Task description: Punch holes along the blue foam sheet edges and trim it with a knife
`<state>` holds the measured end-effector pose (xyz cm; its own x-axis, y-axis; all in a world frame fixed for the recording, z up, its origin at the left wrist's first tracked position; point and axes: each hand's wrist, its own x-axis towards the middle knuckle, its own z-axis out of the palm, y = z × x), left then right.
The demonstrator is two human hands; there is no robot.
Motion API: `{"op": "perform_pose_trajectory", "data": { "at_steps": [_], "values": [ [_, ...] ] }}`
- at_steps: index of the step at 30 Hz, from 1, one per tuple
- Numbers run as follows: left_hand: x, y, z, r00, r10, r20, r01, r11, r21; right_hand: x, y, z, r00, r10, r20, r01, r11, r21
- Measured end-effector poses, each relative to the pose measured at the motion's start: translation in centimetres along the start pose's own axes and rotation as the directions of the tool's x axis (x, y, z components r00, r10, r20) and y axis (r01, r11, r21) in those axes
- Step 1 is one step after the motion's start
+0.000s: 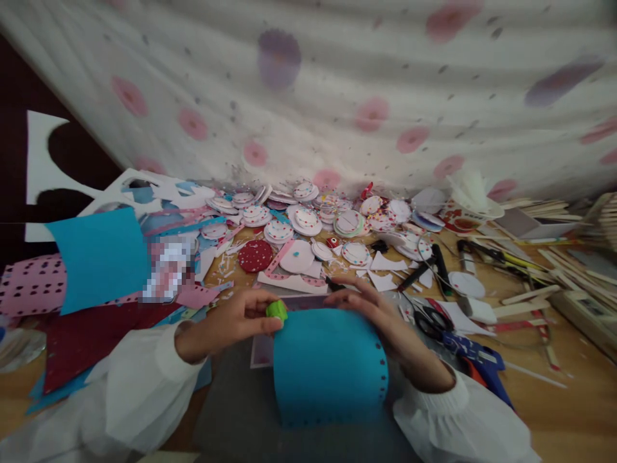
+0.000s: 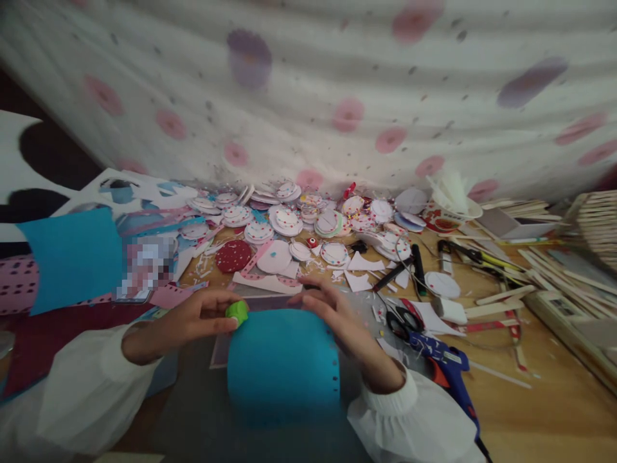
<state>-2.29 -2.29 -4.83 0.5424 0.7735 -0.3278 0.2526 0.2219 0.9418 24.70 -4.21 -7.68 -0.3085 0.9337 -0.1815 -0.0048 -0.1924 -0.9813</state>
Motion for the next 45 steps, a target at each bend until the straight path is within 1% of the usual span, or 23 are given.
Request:
{"op": "perform_pose_trajectory", "data": {
  "at_steps": [2, 4, 6, 8, 10, 13, 15, 18, 21, 25, 27, 31, 33, 35, 39, 45],
  "values": [
    [-0.5, -0.4, -0.1, 0.99, -0.006, -0.143, -0.003, 0.998, -0.062, -0.9, 0.6, -0.5, 0.996, 0.03, -0.08, -0.021, 0.994, 0.106],
    [-0.9, -0.8, -0.1, 0.972, -0.017, -0.233, -0.02, 0.988, -0.153, -1.8, 1.4, -0.8, 0.992, 0.047, -0.118, -0.033, 0.992, 0.119],
    [-1.3, -1.1, 0.0, 0.956, -0.04, -0.289, -0.038, 0.965, -0.261, -2.4, 2.2, -0.8, 0.994, 0.072, -0.083, -0.069, 0.997, 0.04],
    [-1.7, -1.4, 0.1, 0.944, -0.061, -0.326, -0.047, 0.948, -0.315, -2.8, 2.6, -0.5, 0.994, 0.091, -0.054, -0.095, 0.992, -0.08],
    [-2.0, -1.5, 0.2, 0.951, -0.066, -0.302, -0.03, 0.953, -0.302, -2.8, 2.6, -0.3, 0.994, 0.069, -0.08, -0.084, 0.975, -0.207],
    [-2.3, -1.7, 0.2, 0.975, -0.069, -0.213, 0.014, 0.969, -0.248, -2.2, 2.0, -0.5, 0.99, -0.027, -0.138, -0.026, 0.927, -0.373],
    [-2.5, -1.7, 0.0, 0.98, -0.07, -0.186, 0.032, 0.979, -0.202, -1.9, 1.5, -0.9, 0.988, -0.077, -0.132, 0.013, 0.904, -0.428],
    [-2.5, -2.0, -0.2, 0.979, -0.054, -0.196, 0.03, 0.992, -0.122, -1.6, 1.2, -1.3, 0.989, -0.102, -0.108, 0.046, 0.9, -0.434],
    [-2.2, -2.3, -0.5, 0.977, -0.043, -0.208, 0.036, 0.999, -0.036, -1.7, 1.7, -1.3, 0.99, -0.089, -0.113, 0.039, 0.922, -0.384],
    [-1.8, -2.5, -1.0, 0.985, -0.063, -0.158, 0.07, 0.997, 0.036, -1.7, 2.9, -1.1, 0.984, -0.02, -0.177, -0.024, 0.97, -0.243],
    [-1.6, -2.5, -1.3, 0.99, -0.085, -0.116, 0.089, 0.996, 0.032, -1.6, 3.5, -1.0, 0.981, 0.047, -0.187, -0.074, 0.987, -0.142],
    [-1.2, -1.9, -1.9, 0.989, -0.15, -0.009, 0.15, 0.987, -0.052, -1.6, 4.2, -0.9, 0.971, 0.168, -0.17, -0.161, 0.986, 0.051],
    [-0.8, -1.4, -2.1, 0.98, -0.19, 0.059, 0.194, 0.979, -0.069, -1.7, 4.3, -1.0, 0.962, 0.22, -0.159, -0.199, 0.97, 0.138],
    [-0.3, -0.8, -2.3, 0.967, -0.235, 0.099, 0.241, 0.969, -0.053, -1.6, 4.4, -1.1, 0.953, 0.264, -0.147, -0.23, 0.95, 0.211],
    [0.6, 0.3, -2.3, 0.956, -0.277, 0.096, 0.28, 0.96, -0.021, -1.5, 4.5, -1.3, 0.941, 0.306, -0.146, -0.253, 0.92, 0.299],
    [1.1, 0.2, -2.3, 0.955, -0.272, 0.116, 0.277, 0.96, -0.027, -1.5, 4.3, -1.3, 0.931, 0.33, -0.154, -0.267, 0.906, 0.329]
  ]
}}
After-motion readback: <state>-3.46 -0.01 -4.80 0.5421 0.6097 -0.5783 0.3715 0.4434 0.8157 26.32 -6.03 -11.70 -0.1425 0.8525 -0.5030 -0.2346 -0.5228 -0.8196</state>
